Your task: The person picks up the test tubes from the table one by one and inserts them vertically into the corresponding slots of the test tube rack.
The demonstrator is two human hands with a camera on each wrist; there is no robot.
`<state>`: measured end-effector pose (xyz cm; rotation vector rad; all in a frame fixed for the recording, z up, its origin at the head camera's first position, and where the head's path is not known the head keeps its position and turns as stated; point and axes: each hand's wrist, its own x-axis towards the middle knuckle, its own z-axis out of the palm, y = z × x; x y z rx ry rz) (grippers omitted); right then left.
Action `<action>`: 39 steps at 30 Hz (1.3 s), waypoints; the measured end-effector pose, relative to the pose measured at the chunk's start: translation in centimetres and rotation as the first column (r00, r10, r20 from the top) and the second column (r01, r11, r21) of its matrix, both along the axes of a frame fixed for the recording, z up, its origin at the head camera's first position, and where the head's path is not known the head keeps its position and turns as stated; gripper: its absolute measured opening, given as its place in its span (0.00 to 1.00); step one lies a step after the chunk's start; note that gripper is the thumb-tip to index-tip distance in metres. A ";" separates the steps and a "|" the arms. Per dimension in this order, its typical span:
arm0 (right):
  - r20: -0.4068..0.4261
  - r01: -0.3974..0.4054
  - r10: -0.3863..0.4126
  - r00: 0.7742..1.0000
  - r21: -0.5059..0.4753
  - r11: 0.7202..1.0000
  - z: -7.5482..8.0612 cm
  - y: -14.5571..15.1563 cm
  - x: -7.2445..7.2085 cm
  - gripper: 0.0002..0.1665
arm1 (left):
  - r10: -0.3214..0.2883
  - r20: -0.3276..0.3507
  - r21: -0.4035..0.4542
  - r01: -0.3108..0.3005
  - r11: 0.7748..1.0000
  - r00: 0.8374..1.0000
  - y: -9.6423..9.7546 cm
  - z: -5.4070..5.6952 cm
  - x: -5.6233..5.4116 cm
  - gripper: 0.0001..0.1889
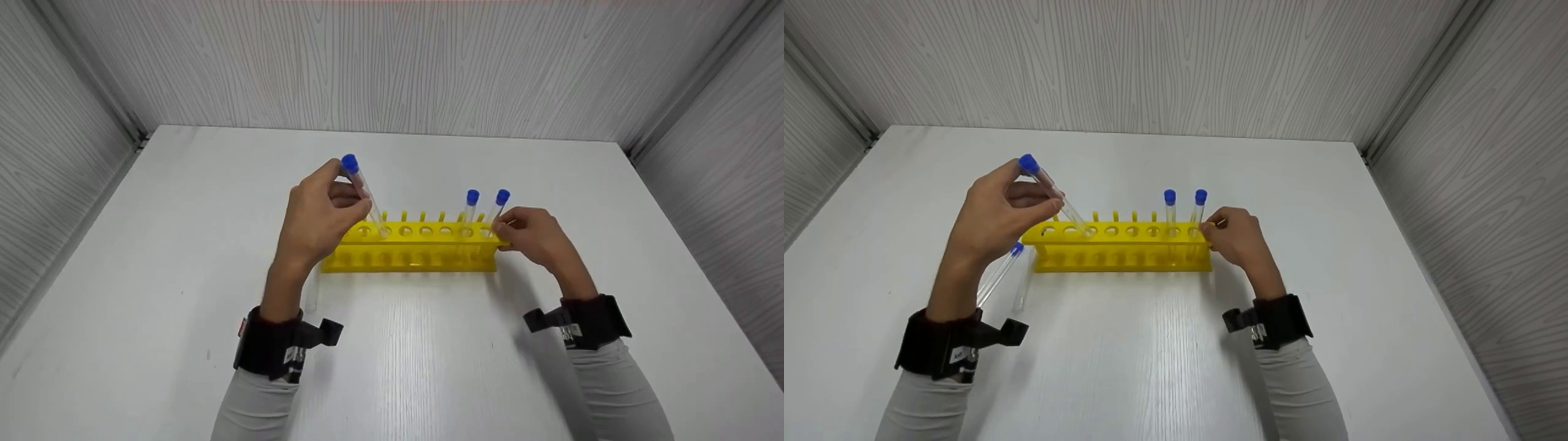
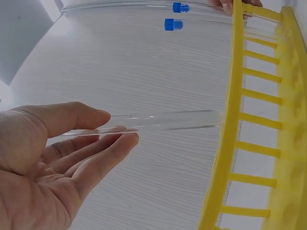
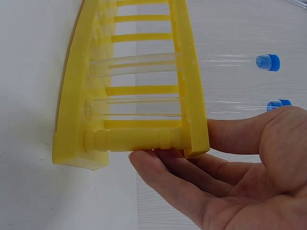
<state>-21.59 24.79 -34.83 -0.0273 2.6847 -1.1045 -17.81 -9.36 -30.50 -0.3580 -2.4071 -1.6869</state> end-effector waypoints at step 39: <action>0.002 0.005 -0.005 1.000 -0.011 1.000 0.1 0.1 -0.2 0.22 | 0.025 0.022 -0.132 -0.022 0.991 0.999 1.7 -1.7 -0.9 0.09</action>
